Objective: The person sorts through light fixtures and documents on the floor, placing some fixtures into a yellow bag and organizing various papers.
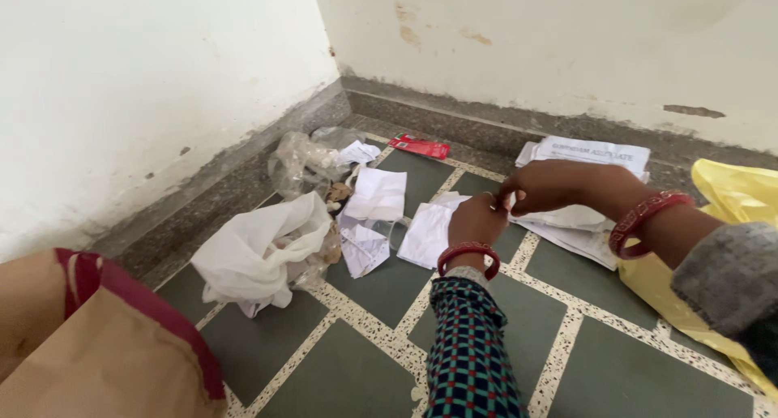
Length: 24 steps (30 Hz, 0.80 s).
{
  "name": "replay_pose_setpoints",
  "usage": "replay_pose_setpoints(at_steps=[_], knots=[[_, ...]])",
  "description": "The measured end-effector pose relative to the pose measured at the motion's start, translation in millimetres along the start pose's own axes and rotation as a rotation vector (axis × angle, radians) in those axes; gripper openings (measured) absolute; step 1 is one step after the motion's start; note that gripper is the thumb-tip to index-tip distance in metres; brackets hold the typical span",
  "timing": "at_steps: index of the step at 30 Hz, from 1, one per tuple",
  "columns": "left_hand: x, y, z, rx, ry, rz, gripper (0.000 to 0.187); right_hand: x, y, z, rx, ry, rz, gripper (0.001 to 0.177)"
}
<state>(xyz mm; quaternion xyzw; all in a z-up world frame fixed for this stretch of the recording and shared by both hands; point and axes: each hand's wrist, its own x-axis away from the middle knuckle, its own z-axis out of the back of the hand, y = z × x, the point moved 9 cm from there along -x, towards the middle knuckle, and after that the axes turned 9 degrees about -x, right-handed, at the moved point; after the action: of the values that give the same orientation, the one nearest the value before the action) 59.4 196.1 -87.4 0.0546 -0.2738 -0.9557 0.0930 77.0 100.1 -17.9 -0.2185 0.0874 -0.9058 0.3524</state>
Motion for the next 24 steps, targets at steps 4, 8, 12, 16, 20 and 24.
replay_pose_setpoints(at_steps=[4, 8, 12, 16, 20, 24], knots=[[7.5, -28.7, 22.2, -0.037, 0.071, -0.001, 0.038, -22.8, -24.9, -10.3, -0.096, 0.002, 0.107, 0.04], [20.6, -70.6, 40.4, -0.077, 0.001, 0.067, 0.041, -54.2, -57.1, -30.2, -0.043, -0.054, 0.16, 0.04], [35.9, -135.6, 54.9, -0.086, -0.026, 0.147, 0.031, -84.9, -113.1, -50.2, -0.052, -0.061, 0.255, 0.042], [55.9, -222.5, 68.4, -0.154, 0.017, 0.254, 0.036, -115.2, -169.2, -86.2, -0.046, -0.05, 0.296, 0.049], [79.9, -307.5, 103.3, -0.158, 0.32, 0.397, 0.039, -148.6, -223.2, -132.1, -0.129, 0.02, 0.478, 0.063], [97.6, -390.7, 128.5, 0.249, 0.571, 0.591, 0.042, -162.5, -256.7, -191.4, -0.163, -0.143, 0.466, 0.072]])
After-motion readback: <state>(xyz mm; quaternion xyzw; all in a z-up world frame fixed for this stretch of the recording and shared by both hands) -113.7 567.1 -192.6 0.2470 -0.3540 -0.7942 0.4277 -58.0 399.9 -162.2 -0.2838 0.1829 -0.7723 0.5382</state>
